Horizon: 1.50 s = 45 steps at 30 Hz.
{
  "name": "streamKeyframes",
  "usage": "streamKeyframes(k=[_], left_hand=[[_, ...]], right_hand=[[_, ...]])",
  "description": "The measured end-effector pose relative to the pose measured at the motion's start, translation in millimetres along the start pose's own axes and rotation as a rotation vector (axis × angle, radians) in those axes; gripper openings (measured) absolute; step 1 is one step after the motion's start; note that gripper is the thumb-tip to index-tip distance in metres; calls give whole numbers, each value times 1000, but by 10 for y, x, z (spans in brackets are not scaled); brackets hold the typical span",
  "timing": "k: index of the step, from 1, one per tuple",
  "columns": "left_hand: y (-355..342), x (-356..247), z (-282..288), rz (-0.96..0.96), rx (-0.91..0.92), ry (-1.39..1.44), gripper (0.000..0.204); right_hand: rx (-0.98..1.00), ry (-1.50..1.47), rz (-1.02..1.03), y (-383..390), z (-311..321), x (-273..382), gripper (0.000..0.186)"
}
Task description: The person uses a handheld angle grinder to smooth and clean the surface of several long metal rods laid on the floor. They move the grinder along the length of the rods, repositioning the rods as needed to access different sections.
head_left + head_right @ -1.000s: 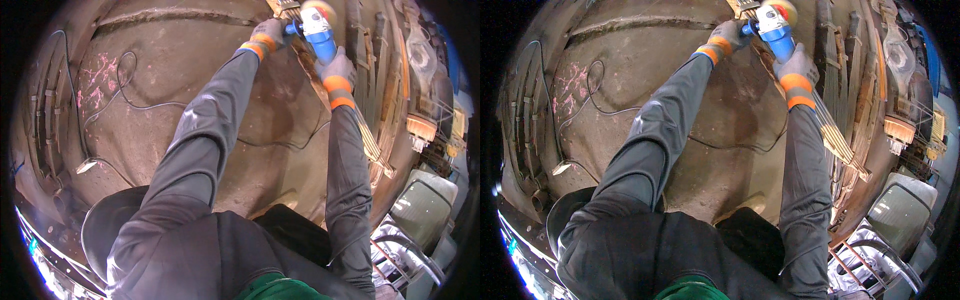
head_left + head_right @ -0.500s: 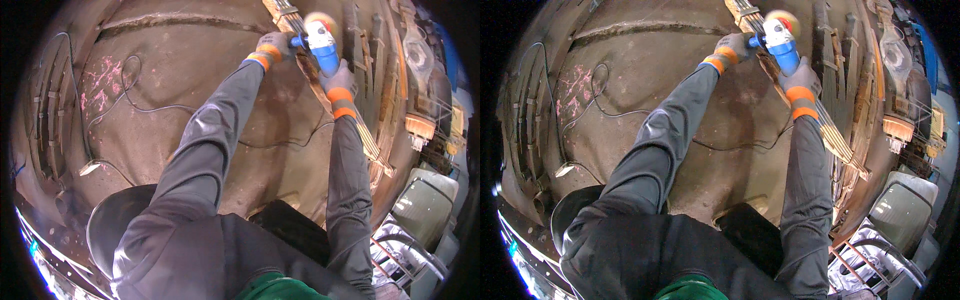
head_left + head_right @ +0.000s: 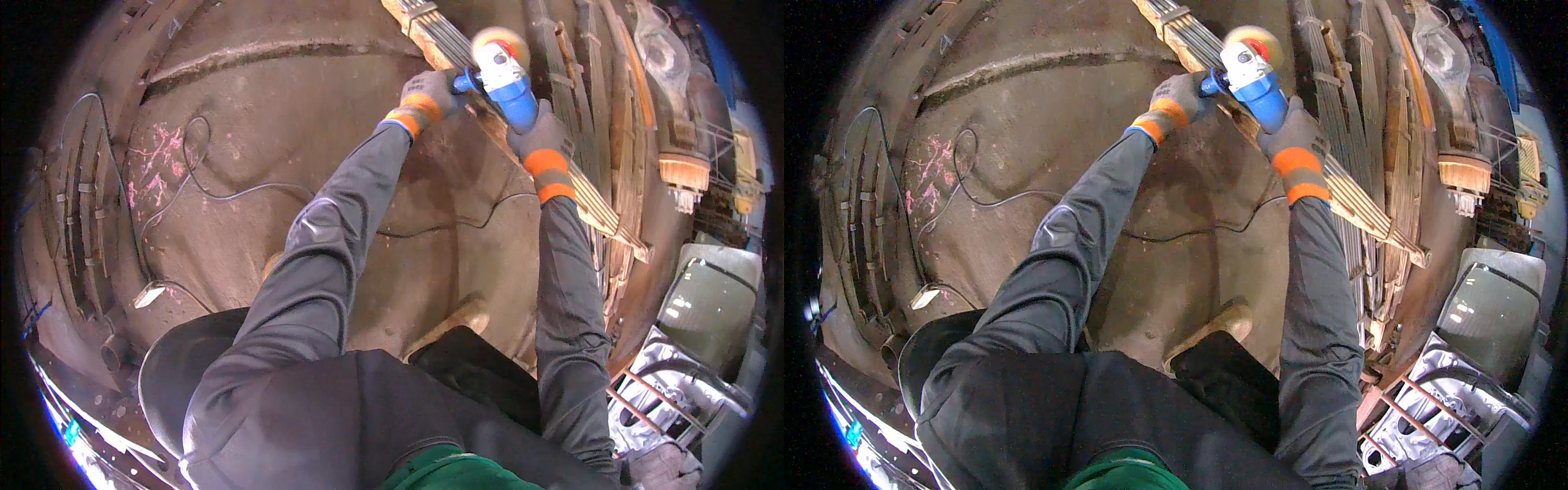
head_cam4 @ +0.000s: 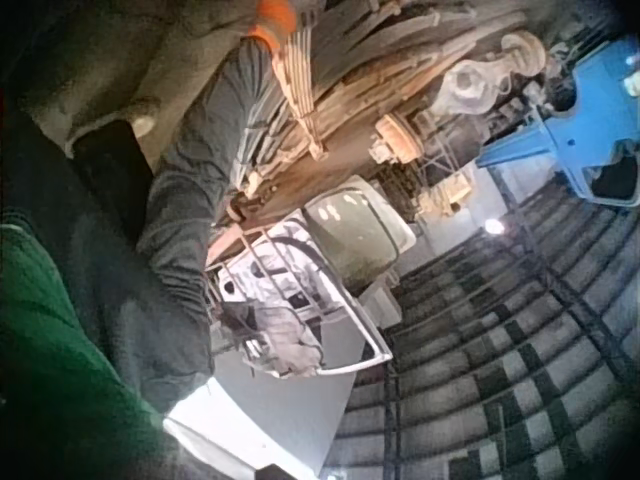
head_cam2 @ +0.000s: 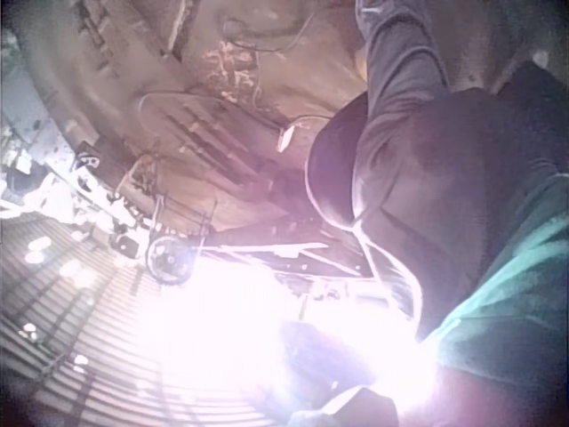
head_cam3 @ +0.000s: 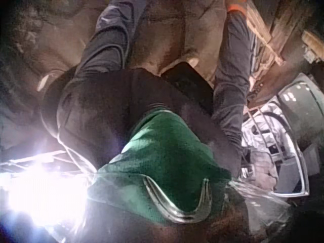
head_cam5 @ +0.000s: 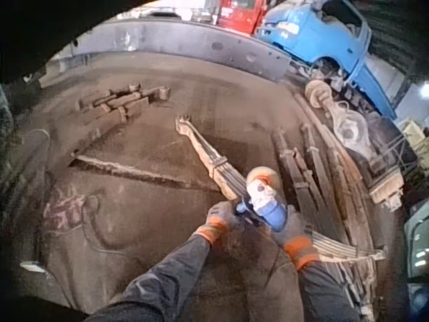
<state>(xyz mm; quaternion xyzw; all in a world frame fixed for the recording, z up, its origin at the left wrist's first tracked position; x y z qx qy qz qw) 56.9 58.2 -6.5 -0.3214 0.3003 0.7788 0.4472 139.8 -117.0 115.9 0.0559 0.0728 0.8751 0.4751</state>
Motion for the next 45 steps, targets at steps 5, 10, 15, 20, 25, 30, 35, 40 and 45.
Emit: streamKeyframes(k=[5,10,15,20,25,30,35,40,45], left_hand=[[-175,-100,497,66,-39,-125,42],[-295,56,1181,105,-14,-384,47],[-300,-125,1330,190,255,-490,46],[-118,546,1667,202,43,-440,49],[-103,284,1581,171,96,-365,51],[-89,176,1492,115,134,-489,47],[-53,310,1738,174,74,-350,38],[-151,44,1537,45,128,-365,42],[-182,-14,1579,79,98,-337,41]], right_hand=[[-38,-148,60,-442,-26,53,57],[210,-351,96,-635,130,682,61],[309,-365,34,-1004,-189,539,62],[314,-314,103,-769,71,1281,61],[352,-377,74,-773,87,1081,57],[388,-513,161,-837,-175,863,59],[395,-457,163,-1043,-137,1067,60],[422,-302,98,-1198,-2,790,67],[374,-358,97,-1250,-195,531,62]])
Point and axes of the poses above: each hand's wrist, its own y-axis away from the middle knuckle, its own z-axis out of the back of the hand, x = y × z, the point moved 9 cm from there along -y, towards the middle knuckle, and after that the axes turned 6 degrees about x, right-handed, at the moved point
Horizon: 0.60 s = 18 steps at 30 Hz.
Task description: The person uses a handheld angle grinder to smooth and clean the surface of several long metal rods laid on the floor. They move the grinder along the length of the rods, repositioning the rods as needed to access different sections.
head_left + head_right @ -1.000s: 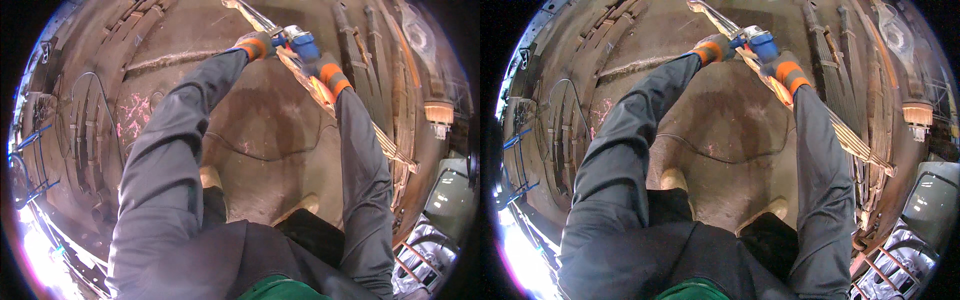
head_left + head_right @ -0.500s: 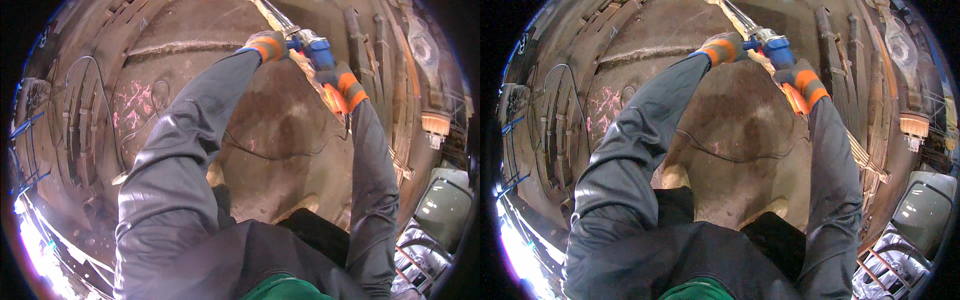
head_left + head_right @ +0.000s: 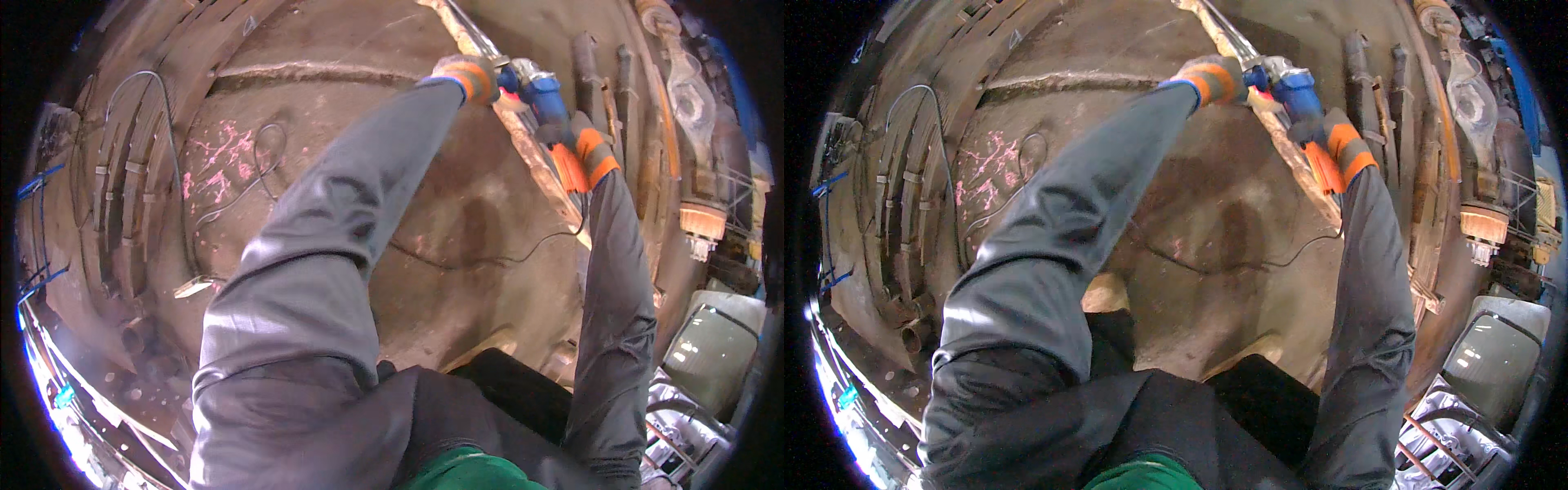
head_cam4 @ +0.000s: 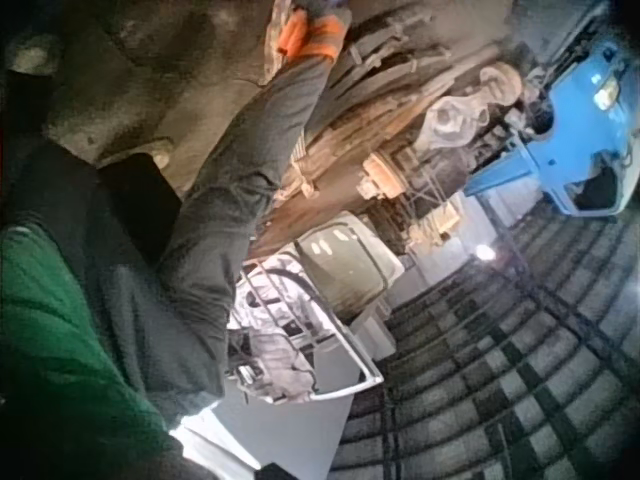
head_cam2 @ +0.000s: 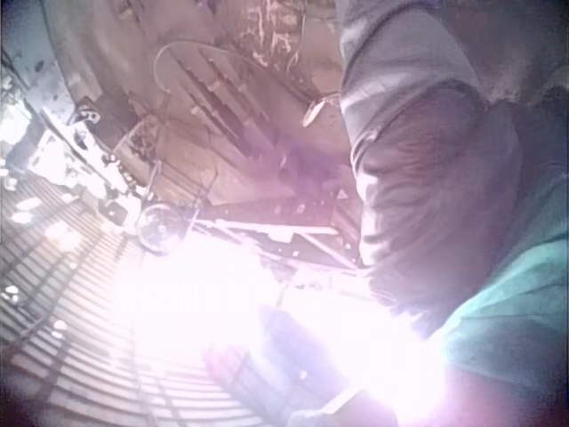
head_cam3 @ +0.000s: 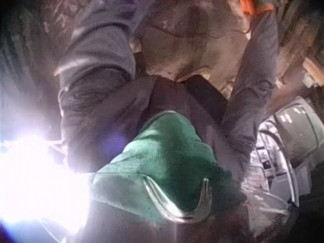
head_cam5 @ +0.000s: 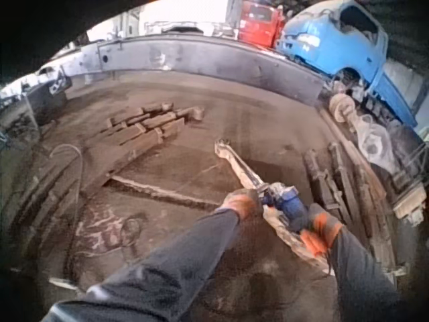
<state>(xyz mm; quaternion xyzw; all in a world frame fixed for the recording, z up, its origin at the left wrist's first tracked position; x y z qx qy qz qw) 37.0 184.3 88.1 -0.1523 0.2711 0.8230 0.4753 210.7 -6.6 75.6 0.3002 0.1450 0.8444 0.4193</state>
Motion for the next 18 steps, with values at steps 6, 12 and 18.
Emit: streamKeyframes(k=[6,12,18], left_hand=[[-67,255,-42,38,6,-9,38],[-28,59,6,-31,-19,-56,38],[-67,240,-39,69,38,42,35]], right_hand=[[75,9,-29,162,-16,523,61],[31,-10,-66,159,90,290,68],[43,-57,-51,348,51,617,51]])
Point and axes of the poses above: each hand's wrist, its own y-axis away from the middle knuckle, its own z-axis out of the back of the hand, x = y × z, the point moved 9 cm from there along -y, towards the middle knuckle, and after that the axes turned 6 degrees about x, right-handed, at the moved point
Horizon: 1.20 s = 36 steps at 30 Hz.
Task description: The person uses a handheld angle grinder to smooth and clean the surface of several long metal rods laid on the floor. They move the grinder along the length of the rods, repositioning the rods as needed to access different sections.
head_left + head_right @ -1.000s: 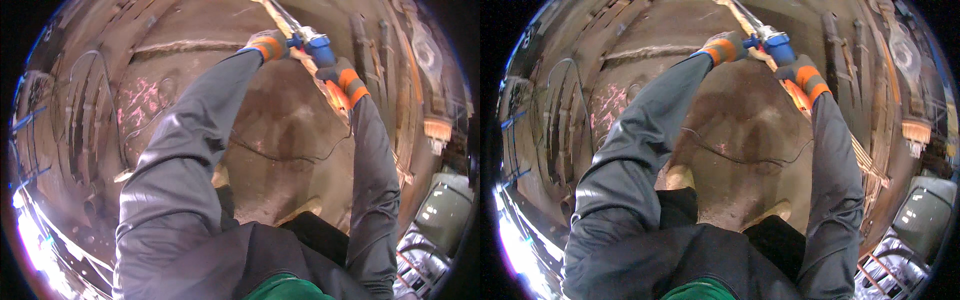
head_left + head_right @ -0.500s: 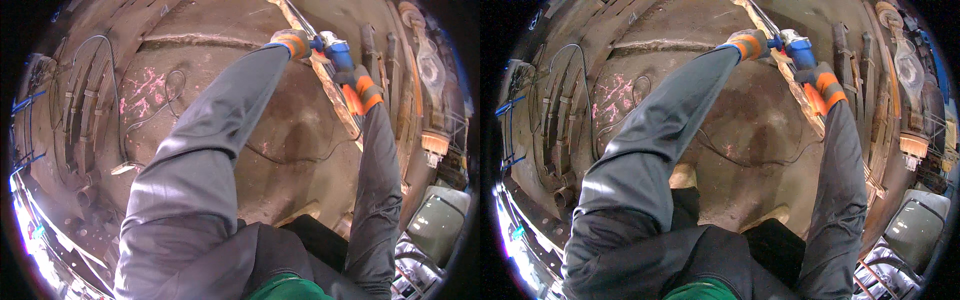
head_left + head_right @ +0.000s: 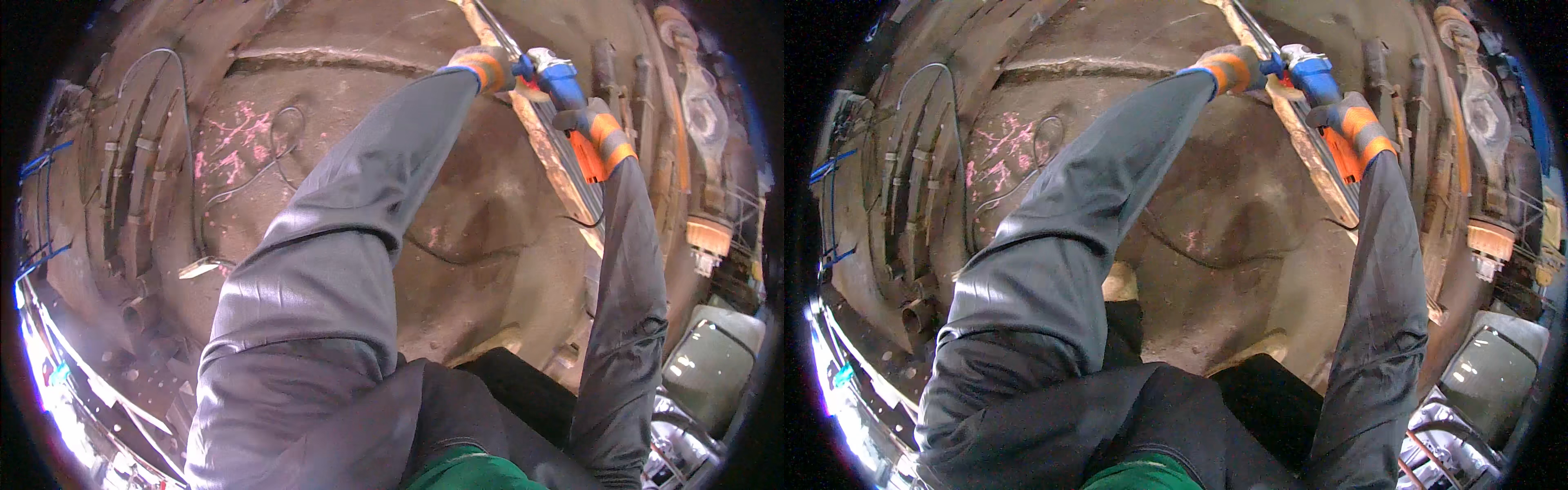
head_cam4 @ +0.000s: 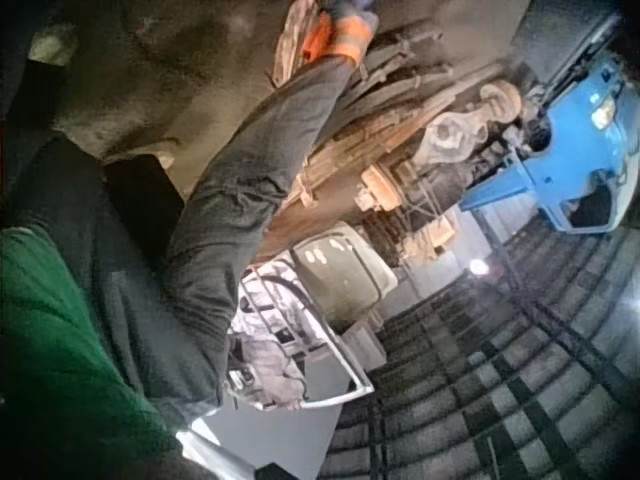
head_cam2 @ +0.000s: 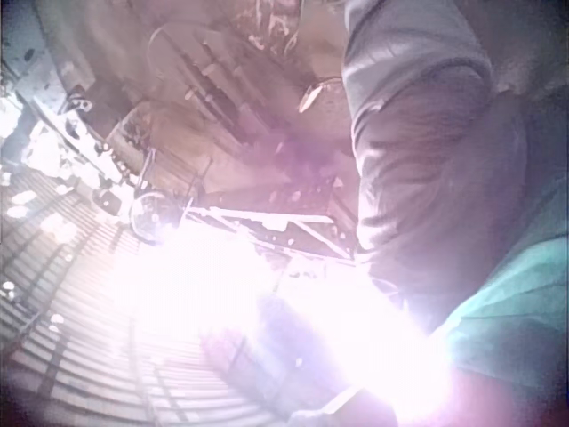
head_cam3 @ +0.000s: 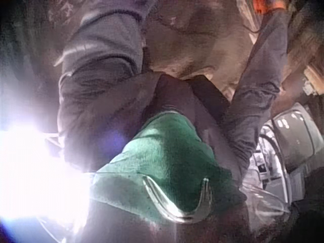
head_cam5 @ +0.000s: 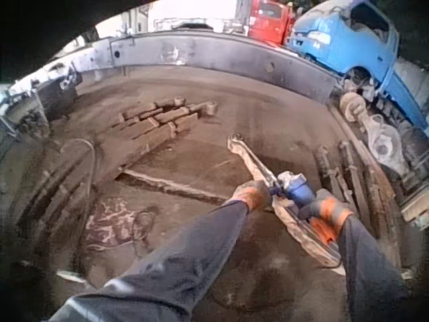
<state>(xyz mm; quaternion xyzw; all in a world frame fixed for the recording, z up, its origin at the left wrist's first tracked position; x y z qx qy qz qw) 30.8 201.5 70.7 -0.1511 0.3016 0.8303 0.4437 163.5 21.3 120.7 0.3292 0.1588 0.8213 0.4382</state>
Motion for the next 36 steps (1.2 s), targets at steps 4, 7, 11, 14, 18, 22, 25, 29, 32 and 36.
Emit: streamKeyframes(k=[4,7,11,14,18,22,25,29,32,36], left_hand=[[-10,-444,-159,-170,-84,67,38],[-105,-365,-43,-180,-340,11,38],[-171,-132,-91,-74,-74,-19,41],[-28,-73,-2,-99,-41,-27,41],[-85,-133,-223,-88,-67,72,40],[-197,-318,-197,-102,-146,71,44],[-255,-281,-156,-86,-41,21,48],[-271,-25,-91,-44,-59,-65,45],[-51,220,-42,15,-104,-49,42],[224,241,-89,-27,-106,-53,39]], right_hand=[[-46,66,58,-149,268,-537,58],[-76,96,80,-193,220,-481,58],[-1,-10,68,-263,45,-270,49],[-10,73,-16,-222,-21,-169,53],[-12,84,40,-302,112,-404,64],[-100,307,-23,-281,254,-439,69],[-89,132,43,-326,197,-440,63],[-80,184,36,-267,34,-183,57],[-38,225,-12,-211,-165,47,56],[-7,245,40,-109,-259,14,56]])
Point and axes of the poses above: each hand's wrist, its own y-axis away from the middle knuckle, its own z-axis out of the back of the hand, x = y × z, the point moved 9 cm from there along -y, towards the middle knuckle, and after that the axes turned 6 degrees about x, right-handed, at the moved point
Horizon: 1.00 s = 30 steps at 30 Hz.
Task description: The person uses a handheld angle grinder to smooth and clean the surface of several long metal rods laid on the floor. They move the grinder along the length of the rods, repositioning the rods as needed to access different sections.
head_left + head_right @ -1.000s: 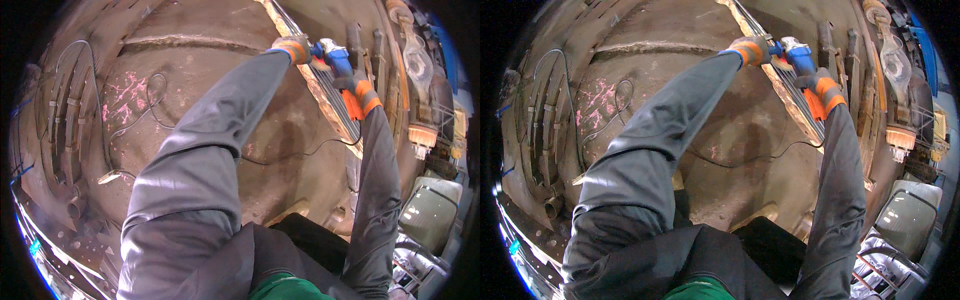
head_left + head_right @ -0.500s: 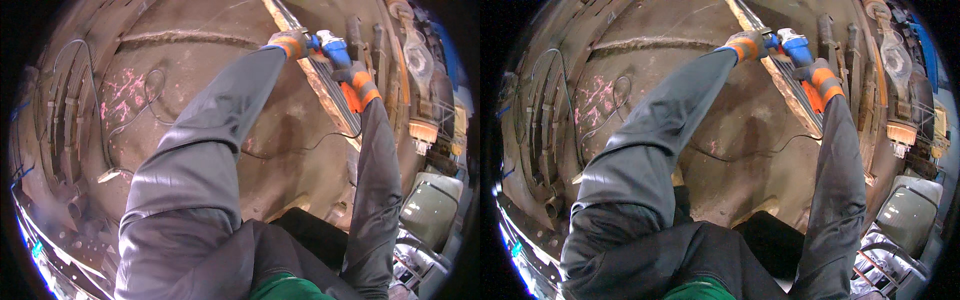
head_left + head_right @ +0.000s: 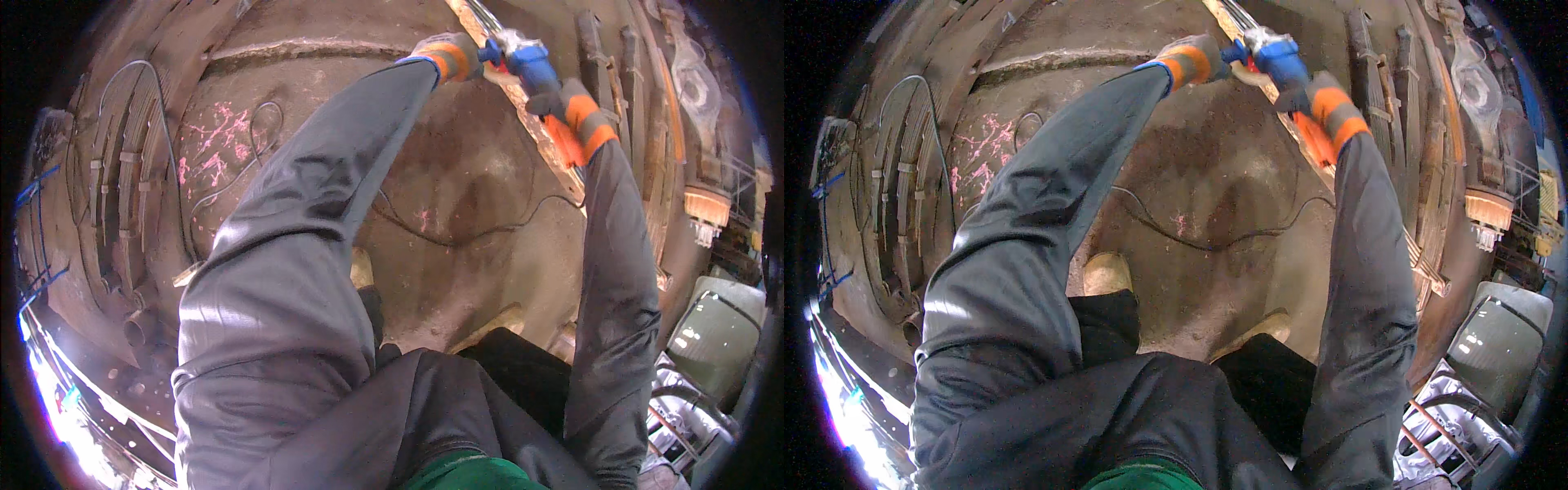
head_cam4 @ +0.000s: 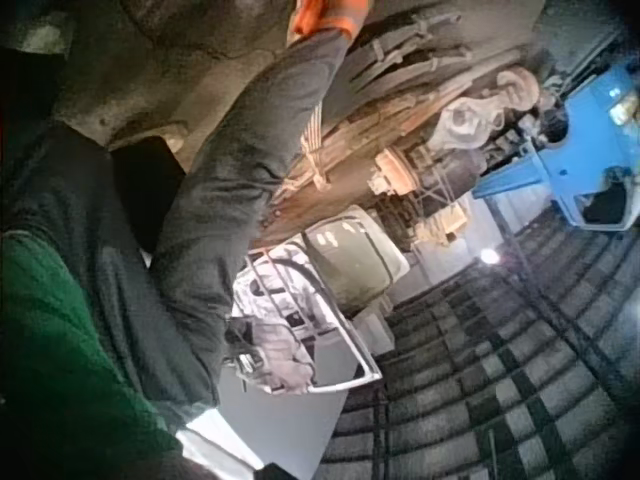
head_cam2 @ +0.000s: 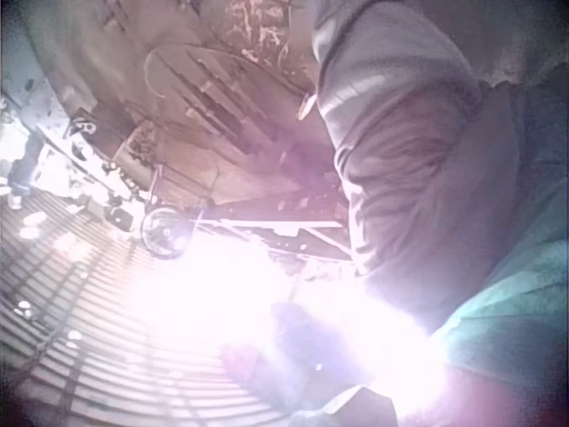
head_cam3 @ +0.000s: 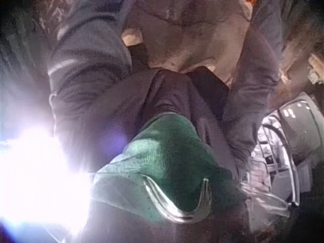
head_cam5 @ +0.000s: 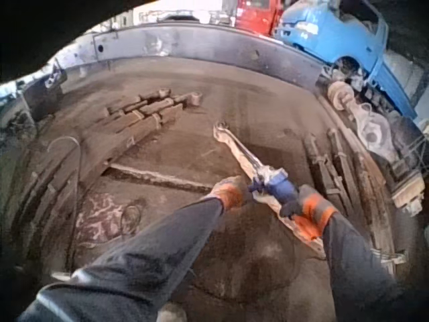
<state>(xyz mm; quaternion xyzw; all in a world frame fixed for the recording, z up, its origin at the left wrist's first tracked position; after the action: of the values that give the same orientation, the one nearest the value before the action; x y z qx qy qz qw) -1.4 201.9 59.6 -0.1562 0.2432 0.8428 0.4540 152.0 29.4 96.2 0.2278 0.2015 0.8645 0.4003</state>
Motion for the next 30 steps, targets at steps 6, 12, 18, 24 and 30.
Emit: streamKeyframes(k=[6,12,18,24,30], left_hand=[[581,-73,-122,-57,102,30,34],[797,-957,-505,-167,198,89,36],[403,-1780,-737,-272,129,79,33],[287,-2099,-1071,-273,146,1,38],[4,-1528,-1293,-177,80,5,43]], right_hand=[[16,-520,147,454,-656,-209,53],[-165,-546,129,1272,-460,-1048,57],[-258,-306,-186,1594,-161,-1655,61],[-512,-180,-220,1719,-332,-2026,57],[-393,-190,-262,1517,-404,-1556,66]])
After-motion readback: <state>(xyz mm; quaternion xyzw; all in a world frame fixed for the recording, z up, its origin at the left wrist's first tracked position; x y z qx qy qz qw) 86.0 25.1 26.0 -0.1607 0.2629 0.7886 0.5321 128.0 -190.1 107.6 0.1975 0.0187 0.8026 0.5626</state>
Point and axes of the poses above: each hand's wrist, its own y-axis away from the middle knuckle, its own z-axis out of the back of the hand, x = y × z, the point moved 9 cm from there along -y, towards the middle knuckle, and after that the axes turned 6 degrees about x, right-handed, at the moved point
